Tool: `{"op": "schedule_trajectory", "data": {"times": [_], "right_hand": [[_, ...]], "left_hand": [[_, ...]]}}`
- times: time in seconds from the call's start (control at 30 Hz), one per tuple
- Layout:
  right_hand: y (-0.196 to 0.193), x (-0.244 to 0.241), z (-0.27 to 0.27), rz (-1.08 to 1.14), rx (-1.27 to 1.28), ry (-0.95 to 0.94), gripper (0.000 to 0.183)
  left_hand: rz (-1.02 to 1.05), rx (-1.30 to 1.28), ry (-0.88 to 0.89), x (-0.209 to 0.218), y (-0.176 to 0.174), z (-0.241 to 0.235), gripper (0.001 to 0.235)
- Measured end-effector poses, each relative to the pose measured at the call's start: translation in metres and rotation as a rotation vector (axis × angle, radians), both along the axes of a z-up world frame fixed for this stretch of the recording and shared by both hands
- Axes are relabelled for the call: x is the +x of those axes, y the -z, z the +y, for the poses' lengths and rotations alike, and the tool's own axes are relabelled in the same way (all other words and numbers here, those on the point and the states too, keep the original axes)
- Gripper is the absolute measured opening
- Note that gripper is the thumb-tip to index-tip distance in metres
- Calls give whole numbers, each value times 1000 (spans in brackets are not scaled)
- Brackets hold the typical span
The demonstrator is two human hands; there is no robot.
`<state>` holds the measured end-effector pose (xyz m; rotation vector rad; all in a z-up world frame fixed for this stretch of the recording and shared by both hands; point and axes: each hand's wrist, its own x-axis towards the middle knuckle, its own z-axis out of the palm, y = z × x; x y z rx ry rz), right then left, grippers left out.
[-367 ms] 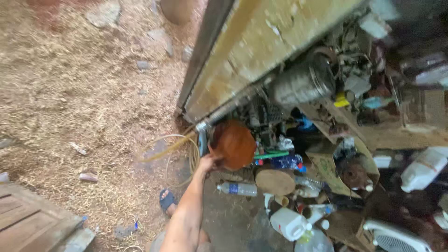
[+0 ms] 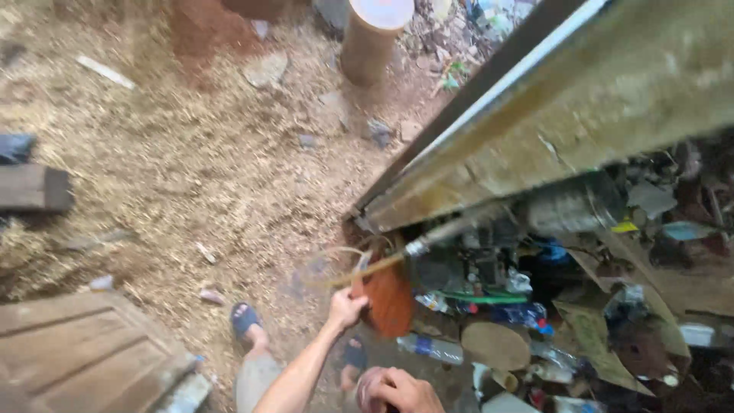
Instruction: The person places a carved wooden object on a rotating stand and uses a spray gun to apply a clear finish. They rotate the stand with one hand while spraying with the other, then briefly inspect the object before resuming the spray application.
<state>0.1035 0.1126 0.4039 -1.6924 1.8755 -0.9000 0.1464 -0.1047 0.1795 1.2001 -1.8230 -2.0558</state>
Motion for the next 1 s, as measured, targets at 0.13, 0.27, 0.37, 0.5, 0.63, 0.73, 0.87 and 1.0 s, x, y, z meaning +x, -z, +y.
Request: {"op": "schedule_trajectory", "data": {"times": [0.13, 0.27, 0.37, 0.5, 0.63, 0.73, 0.87, 1.0], "right_hand": [[3, 21, -85, 16, 75, -50, 16], [-8, 70, -208, -78, 227, 25, 15], [-41, 90, -297, -91, 193, 29, 18], [-88, 103, -393, -190, -26, 179, 22], [-108, 82, -465, -227, 233, 389, 31], [-101, 54, -512, -68, 159, 396, 26], [-93, -11, -586, -49, 244, 420, 28], [-87, -110, -661, -109, 239, 468, 26]], "left_hand": [[-366, -397, 459, 91, -99, -111, 39], [-404, -552, 759, 157, -159, -249, 35], [-435, -587, 995, 201, -180, -345, 63], [-586, -769, 1125, 265, -104, -476, 55], [-181, -1580, 935, 300, -101, -587, 49], [-153, -1534, 918, 247, -229, -635, 17], [92, -1752, 811, 171, -293, -693, 21], [167, -1648, 822, 69, -308, -744, 29]]}}
